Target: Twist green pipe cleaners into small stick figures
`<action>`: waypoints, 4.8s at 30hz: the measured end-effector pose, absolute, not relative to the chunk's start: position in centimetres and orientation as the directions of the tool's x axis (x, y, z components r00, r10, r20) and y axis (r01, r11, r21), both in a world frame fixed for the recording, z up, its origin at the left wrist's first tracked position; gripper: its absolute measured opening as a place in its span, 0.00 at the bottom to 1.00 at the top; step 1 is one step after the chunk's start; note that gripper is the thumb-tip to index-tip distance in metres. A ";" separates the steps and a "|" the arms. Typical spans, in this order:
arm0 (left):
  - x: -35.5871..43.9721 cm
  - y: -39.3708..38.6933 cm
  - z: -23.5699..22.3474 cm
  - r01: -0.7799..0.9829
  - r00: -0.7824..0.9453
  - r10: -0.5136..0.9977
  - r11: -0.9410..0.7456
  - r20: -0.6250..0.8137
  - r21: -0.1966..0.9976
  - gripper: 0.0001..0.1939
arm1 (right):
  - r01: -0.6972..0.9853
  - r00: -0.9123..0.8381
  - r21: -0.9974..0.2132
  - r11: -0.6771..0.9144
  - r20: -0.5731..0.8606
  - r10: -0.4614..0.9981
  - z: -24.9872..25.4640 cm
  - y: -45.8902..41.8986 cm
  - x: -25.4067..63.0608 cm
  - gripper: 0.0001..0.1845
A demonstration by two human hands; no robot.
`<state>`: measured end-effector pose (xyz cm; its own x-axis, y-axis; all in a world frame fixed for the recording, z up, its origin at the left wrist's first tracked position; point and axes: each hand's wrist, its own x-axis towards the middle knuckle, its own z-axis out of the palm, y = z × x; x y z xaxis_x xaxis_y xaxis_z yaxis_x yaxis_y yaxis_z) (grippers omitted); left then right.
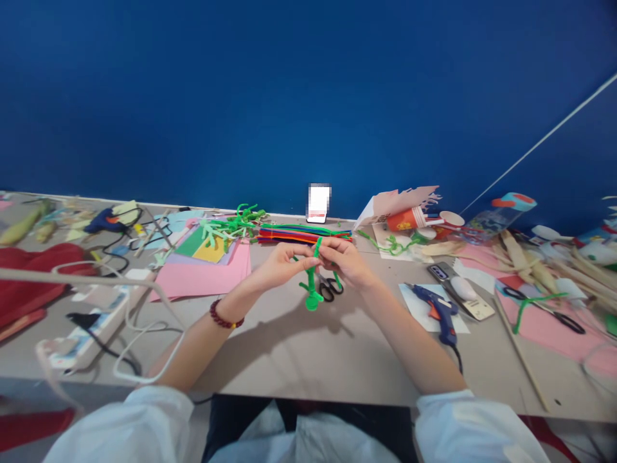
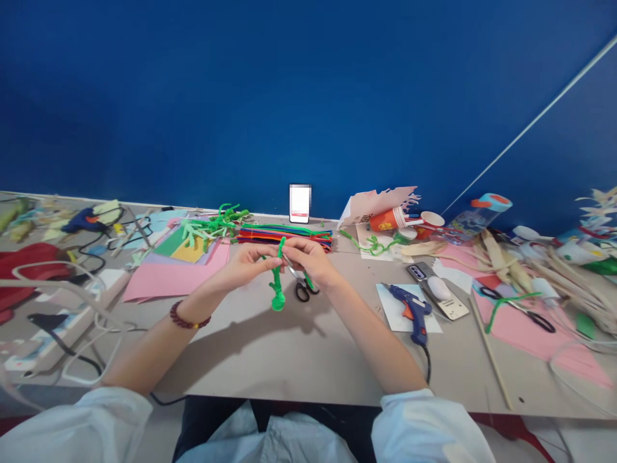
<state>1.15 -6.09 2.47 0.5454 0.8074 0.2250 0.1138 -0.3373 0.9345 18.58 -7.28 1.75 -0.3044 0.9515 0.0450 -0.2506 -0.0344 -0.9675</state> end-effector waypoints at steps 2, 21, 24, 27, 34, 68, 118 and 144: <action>1.5 -6.1 2.2 0.243 0.406 0.855 -0.443 0.324 0.863 0.13 | -0.249 -0.174 -0.969 0.009 0.053 0.983 1.7 -7.2 18.2 0.19; 1.6 -5.8 2.1 0.041 0.402 0.902 -0.191 0.159 0.981 0.14 | -0.161 -0.043 -0.973 0.167 0.176 0.983 0.6 -6.3 18.3 0.12; 1.4 -5.5 1.6 -0.041 0.463 0.880 -0.096 0.104 0.995 0.16 | -0.221 -0.076 -0.970 0.103 0.122 0.990 1.0 -6.6 18.2 0.14; 1.3 -5.3 1.1 -0.086 0.513 0.854 -0.041 0.080 0.995 0.16 | -0.247 -0.185 -0.969 0.013 0.061 0.981 1.6 -7.0 18.2 0.17; 1.4 -4.8 0.5 -0.050 0.519 0.852 -0.050 0.069 0.997 0.16 | -0.276 -0.245 -0.955 -0.106 -0.037 0.969 1.8 -7.0 18.2 0.18; 1.9 -5.7 0.0 -0.238 0.657 0.753 0.172 0.028 0.956 0.14 | -0.074 -0.535 -0.981 -0.178 -0.112 0.838 2.6 -6.3 22.1 0.16; 2.1 -5.4 0.4 0.084 -0.012 0.890 -0.454 0.456 0.887 0.12 | -0.171 0.014 -0.985 0.008 0.005 1.000 1.7 -6.6 18.7 0.21; 1.8 -5.7 0.7 -0.207 0.593 0.790 -0.036 0.155 0.978 0.15 | -0.116 -0.305 -0.992 0.049 0.083 0.949 3.2 -7.6 19.1 0.15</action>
<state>1.79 -5.71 0.66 0.5935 0.7899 0.1545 -0.2068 -0.0359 0.9777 19.12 -7.63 3.21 -0.3054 0.9486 0.0826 -0.1157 0.0492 -0.9921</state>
